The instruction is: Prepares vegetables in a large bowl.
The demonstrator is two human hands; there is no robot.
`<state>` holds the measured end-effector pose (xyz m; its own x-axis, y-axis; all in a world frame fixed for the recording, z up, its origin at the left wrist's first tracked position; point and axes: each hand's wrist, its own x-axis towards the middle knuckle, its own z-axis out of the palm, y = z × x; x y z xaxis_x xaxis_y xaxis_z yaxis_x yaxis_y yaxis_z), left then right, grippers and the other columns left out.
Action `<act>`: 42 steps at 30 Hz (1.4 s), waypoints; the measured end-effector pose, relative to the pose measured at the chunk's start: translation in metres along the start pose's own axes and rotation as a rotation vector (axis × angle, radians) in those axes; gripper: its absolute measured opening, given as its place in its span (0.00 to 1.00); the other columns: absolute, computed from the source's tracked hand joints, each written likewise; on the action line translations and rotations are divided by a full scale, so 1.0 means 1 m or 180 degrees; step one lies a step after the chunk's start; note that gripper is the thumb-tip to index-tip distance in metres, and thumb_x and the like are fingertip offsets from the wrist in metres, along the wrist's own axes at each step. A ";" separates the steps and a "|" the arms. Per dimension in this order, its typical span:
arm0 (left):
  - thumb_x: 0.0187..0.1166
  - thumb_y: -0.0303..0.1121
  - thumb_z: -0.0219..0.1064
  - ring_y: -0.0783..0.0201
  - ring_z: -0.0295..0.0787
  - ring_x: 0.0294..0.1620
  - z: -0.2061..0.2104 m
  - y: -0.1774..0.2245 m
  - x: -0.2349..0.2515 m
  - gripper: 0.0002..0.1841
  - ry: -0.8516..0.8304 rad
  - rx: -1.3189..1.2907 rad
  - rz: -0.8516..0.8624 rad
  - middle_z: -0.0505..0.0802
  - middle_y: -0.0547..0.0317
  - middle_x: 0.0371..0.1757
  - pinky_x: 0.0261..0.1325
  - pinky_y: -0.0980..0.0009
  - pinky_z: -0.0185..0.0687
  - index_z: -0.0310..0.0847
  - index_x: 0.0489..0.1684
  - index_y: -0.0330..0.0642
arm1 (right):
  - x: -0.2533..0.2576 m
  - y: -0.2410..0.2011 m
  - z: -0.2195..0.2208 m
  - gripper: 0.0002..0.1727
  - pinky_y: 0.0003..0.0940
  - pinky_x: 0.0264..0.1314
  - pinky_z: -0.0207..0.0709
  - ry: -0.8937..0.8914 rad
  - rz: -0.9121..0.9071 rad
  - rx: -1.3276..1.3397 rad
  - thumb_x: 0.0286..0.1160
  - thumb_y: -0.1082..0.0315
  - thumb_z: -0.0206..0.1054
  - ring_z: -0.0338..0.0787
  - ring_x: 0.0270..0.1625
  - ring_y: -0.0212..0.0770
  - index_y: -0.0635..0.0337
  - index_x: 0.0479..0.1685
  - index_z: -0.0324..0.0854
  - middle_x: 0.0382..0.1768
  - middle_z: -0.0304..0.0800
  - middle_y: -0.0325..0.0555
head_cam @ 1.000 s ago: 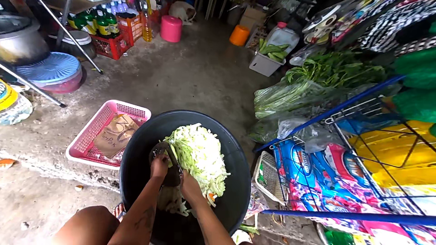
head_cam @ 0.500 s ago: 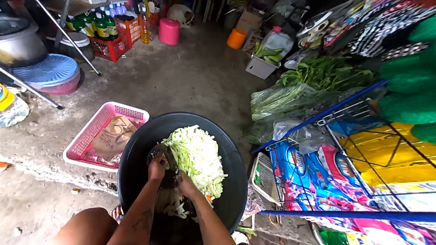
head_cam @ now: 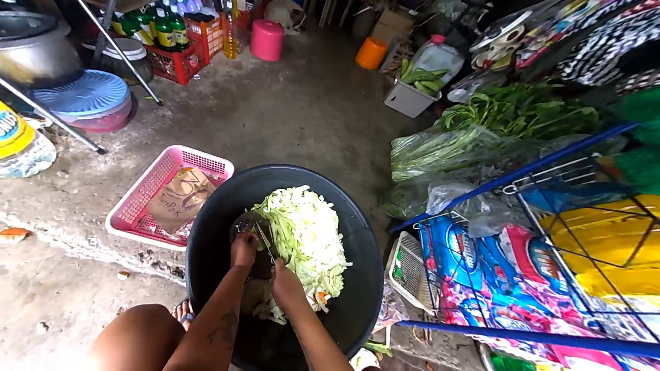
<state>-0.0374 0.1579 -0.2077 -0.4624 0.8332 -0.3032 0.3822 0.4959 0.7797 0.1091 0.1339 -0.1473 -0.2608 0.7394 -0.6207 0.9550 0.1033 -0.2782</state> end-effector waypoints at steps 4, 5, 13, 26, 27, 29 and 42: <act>0.86 0.30 0.64 0.51 0.84 0.72 0.001 -0.002 0.000 0.11 -0.0039 0.0041 0.0044 0.88 0.42 0.68 0.79 0.55 0.75 0.87 0.58 0.35 | 0.014 0.000 0.014 0.24 0.59 0.68 0.83 -0.0102 0.0022 0.0174 0.97 0.58 0.42 0.90 0.67 0.60 0.55 0.86 0.59 0.62 0.89 0.61; 0.86 0.30 0.64 0.50 0.83 0.73 0.001 -0.002 0.000 0.11 -0.0044 0.0062 0.0073 0.88 0.42 0.68 0.79 0.55 0.74 0.88 0.58 0.35 | 0.021 0.003 0.016 0.25 0.60 0.70 0.82 -0.0163 0.0012 0.0297 0.98 0.58 0.42 0.90 0.68 0.61 0.56 0.87 0.58 0.64 0.88 0.62; 0.87 0.32 0.64 0.47 0.82 0.75 -0.004 -0.004 -0.003 0.12 -0.0064 0.0035 0.0035 0.87 0.41 0.70 0.80 0.51 0.73 0.87 0.60 0.36 | 0.026 0.027 0.006 0.24 0.57 0.64 0.84 0.0007 -0.0275 0.0703 0.97 0.57 0.45 0.93 0.58 0.59 0.59 0.83 0.64 0.58 0.90 0.63; 0.87 0.30 0.64 0.50 0.83 0.73 -0.003 -0.004 0.001 0.11 0.0006 0.0049 0.0010 0.88 0.43 0.68 0.79 0.53 0.74 0.87 0.58 0.36 | 0.005 0.001 0.010 0.24 0.58 0.67 0.83 -0.0032 -0.0010 0.0131 0.97 0.57 0.42 0.91 0.66 0.60 0.55 0.84 0.63 0.61 0.90 0.60; 0.87 0.30 0.63 0.49 0.82 0.74 -0.003 -0.005 0.000 0.11 -0.0021 0.0067 0.0012 0.88 0.43 0.68 0.80 0.53 0.73 0.87 0.58 0.36 | 0.009 0.001 0.017 0.24 0.59 0.67 0.83 -0.0060 0.0007 0.0197 0.97 0.57 0.41 0.91 0.66 0.60 0.55 0.84 0.62 0.61 0.89 0.61; 0.87 0.29 0.62 0.49 0.81 0.76 -0.003 -0.005 -0.001 0.12 -0.0043 0.0133 0.0040 0.88 0.43 0.69 0.81 0.52 0.72 0.87 0.59 0.36 | 0.017 0.004 0.024 0.24 0.60 0.68 0.82 -0.0106 0.0030 0.0339 0.97 0.57 0.42 0.90 0.67 0.60 0.56 0.85 0.62 0.62 0.89 0.61; 0.87 0.30 0.63 0.47 0.86 0.70 -0.006 -0.005 0.000 0.12 -0.0052 0.0111 -0.0057 0.89 0.41 0.67 0.76 0.49 0.77 0.87 0.59 0.36 | -0.006 -0.001 0.003 0.24 0.59 0.67 0.83 0.0029 -0.0042 0.0084 0.97 0.56 0.43 0.91 0.66 0.59 0.55 0.83 0.64 0.61 0.90 0.59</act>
<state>-0.0447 0.1540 -0.2084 -0.4565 0.8278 -0.3261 0.4019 0.5188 0.7545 0.1092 0.1278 -0.1455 -0.2721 0.7440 -0.6102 0.9473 0.0956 -0.3057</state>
